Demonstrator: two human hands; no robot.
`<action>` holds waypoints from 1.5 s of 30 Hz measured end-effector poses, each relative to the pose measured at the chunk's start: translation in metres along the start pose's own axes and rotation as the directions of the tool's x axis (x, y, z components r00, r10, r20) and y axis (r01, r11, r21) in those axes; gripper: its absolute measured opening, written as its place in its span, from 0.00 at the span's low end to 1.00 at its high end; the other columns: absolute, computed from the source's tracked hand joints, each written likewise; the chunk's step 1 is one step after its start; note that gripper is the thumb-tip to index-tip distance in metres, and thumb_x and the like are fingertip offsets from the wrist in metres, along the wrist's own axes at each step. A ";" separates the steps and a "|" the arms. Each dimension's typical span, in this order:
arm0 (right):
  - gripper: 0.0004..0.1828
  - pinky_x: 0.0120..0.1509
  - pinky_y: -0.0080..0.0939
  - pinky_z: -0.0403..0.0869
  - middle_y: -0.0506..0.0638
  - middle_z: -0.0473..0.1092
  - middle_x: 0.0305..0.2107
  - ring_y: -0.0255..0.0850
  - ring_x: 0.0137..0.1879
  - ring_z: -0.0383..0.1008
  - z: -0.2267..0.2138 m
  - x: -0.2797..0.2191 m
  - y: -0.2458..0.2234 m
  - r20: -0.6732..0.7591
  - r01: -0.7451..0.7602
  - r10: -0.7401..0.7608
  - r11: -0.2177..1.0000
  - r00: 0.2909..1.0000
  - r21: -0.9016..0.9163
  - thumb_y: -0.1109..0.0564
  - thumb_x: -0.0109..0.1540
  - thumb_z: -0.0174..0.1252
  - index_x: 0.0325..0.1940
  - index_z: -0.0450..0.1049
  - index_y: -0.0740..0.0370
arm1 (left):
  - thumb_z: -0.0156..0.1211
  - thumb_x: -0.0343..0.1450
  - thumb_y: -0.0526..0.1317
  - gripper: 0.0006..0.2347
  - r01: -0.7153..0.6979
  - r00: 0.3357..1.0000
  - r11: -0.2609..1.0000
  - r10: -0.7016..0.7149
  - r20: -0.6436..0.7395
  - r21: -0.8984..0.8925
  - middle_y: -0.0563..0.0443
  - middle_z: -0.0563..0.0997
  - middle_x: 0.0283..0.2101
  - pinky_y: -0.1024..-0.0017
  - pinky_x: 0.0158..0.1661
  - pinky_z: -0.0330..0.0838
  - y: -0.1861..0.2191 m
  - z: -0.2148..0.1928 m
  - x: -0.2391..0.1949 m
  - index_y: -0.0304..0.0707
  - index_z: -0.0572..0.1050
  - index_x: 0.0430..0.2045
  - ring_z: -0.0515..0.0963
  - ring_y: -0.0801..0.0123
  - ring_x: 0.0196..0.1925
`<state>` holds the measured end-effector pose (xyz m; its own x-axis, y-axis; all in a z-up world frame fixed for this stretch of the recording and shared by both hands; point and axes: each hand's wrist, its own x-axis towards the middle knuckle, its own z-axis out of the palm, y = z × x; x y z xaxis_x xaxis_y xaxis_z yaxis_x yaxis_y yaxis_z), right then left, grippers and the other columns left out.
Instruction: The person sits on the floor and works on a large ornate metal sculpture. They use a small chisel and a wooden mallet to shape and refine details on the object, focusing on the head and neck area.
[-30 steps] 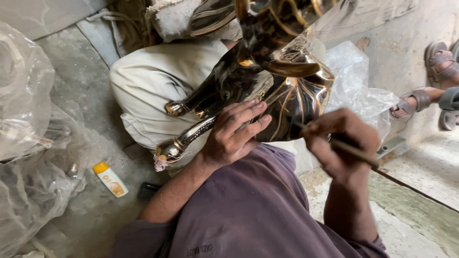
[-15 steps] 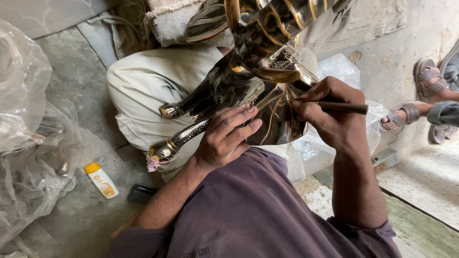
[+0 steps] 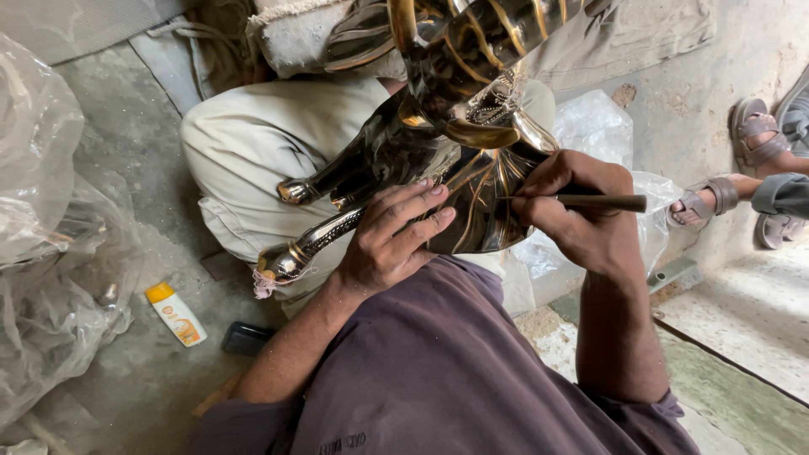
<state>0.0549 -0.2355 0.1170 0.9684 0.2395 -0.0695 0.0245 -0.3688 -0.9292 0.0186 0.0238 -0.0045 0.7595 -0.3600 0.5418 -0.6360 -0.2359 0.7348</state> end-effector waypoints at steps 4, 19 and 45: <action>0.08 0.32 0.32 0.73 0.50 0.74 0.28 0.32 0.32 0.76 0.001 -0.008 0.005 0.020 0.068 -0.068 0.998 0.997 0.001 0.63 0.61 0.64 0.31 0.71 0.62 | 0.74 0.67 0.37 0.23 -0.010 1.000 1.000 0.009 -0.011 -0.024 0.47 0.73 0.64 0.58 0.70 0.67 0.000 0.001 0.000 0.39 0.75 0.57 0.70 0.57 0.69; 0.10 0.31 0.31 0.75 0.51 0.73 0.28 0.32 0.31 0.75 0.017 -0.045 0.008 -0.058 0.164 -0.173 0.978 0.983 -0.128 0.61 0.59 0.65 0.28 0.69 0.60 | 0.74 0.66 0.32 0.23 -0.003 1.000 1.000 0.003 -0.007 -0.008 0.47 0.74 0.64 0.59 0.70 0.67 -0.001 0.000 -0.001 0.39 0.75 0.57 0.70 0.57 0.69; 0.05 0.27 0.28 0.64 0.50 0.73 0.26 0.29 0.27 0.69 0.043 -0.014 -0.027 -0.316 -0.149 0.103 0.981 0.943 -0.124 0.65 0.64 0.64 0.37 0.74 0.69 | 0.73 0.69 0.36 0.21 -0.020 1.000 1.000 0.020 0.014 0.001 0.47 0.74 0.64 0.60 0.71 0.67 -0.003 -0.004 0.002 0.39 0.76 0.58 0.70 0.59 0.70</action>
<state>0.0299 -0.1902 0.1272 0.9943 -0.0958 -0.0471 -0.0896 -0.5089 -0.8562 0.0221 0.0272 -0.0041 0.7445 -0.3772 0.5509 -0.6514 -0.2298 0.7231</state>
